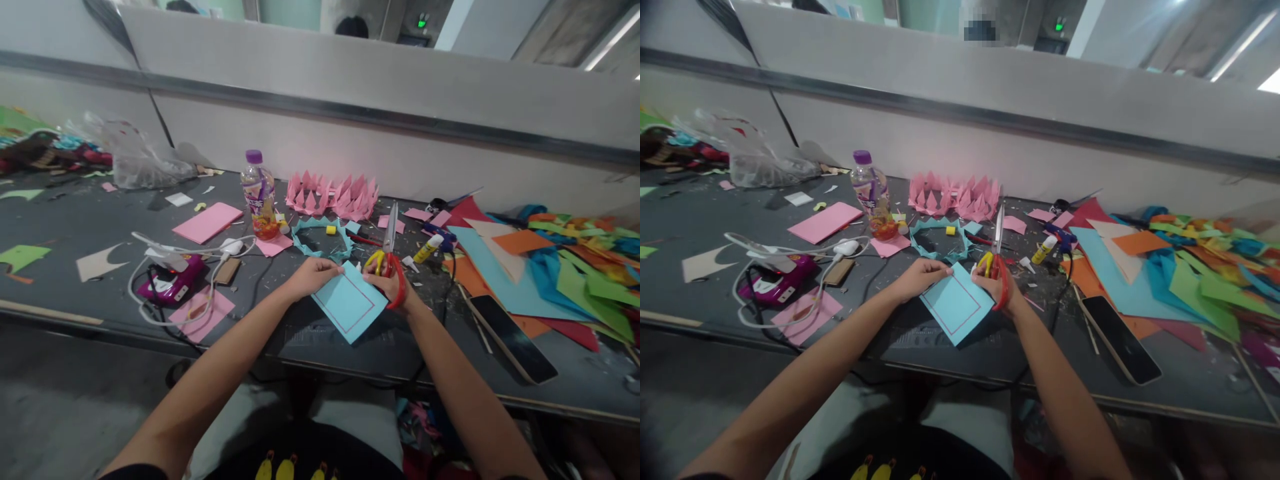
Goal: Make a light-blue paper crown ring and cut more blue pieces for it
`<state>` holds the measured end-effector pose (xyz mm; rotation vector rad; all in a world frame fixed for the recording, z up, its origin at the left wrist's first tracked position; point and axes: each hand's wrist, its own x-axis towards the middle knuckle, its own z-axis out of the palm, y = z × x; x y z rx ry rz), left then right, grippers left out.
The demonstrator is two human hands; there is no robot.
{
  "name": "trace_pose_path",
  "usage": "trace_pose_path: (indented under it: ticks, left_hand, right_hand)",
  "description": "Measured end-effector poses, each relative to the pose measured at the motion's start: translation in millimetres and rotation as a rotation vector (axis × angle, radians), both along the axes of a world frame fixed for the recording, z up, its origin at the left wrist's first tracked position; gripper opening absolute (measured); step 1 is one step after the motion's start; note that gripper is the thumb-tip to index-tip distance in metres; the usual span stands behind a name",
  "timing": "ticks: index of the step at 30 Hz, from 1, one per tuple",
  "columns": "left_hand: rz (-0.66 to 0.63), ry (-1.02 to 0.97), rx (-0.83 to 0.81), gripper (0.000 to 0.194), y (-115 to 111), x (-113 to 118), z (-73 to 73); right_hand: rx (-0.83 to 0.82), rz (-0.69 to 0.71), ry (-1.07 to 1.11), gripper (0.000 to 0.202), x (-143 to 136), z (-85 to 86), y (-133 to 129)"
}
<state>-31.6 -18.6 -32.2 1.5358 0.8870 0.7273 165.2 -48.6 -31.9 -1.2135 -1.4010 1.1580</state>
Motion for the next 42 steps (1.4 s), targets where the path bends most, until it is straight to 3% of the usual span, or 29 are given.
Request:
trace_pose_path:
  ticks: [6,11,19,24,28,30,33,38,42]
  left_hand:
    - [-0.176,0.04,0.09,0.037,-6,3,0.4]
    - [-0.245,0.079,0.08,0.034,-8,8,-2.9]
    - [-0.157,0.139,-0.022,0.026,0,-5,10.0]
    - [-0.035,0.123,0.002,0.024,4,-10,10.1]
    - [0.103,-0.028,0.08,0.018,3,-6,5.5]
    - [0.132,-0.118,0.117,0.032,0,-3,4.9]
    - [0.097,-0.133,0.211,0.051,-3,-2,4.5]
    - [-0.049,-0.014,0.221,0.026,-4,0,0.6]
    - [-0.119,-0.012,0.143,0.026,-6,0,0.0]
  right_hand:
    - [-0.071,0.069,-0.01,0.031,-6,-2.1,-5]
    - [-0.039,0.138,-0.095,0.035,-7,-2.7,-7]
    - [0.038,-0.14,-0.037,0.039,13,9.3,-2]
    - [0.073,-0.254,0.051,0.044,15,6.1,2]
    - [0.11,-0.321,0.089,0.043,6,-1.7,2]
    - [0.122,-0.378,0.134,0.043,0,-3.5,2]
    - [0.127,-0.477,0.217,0.043,-4,-3.2,3]
    - [0.153,-0.534,0.303,0.041,-5,-4.4,7]
    - [0.174,-0.526,0.317,0.043,-4,-6.6,10]
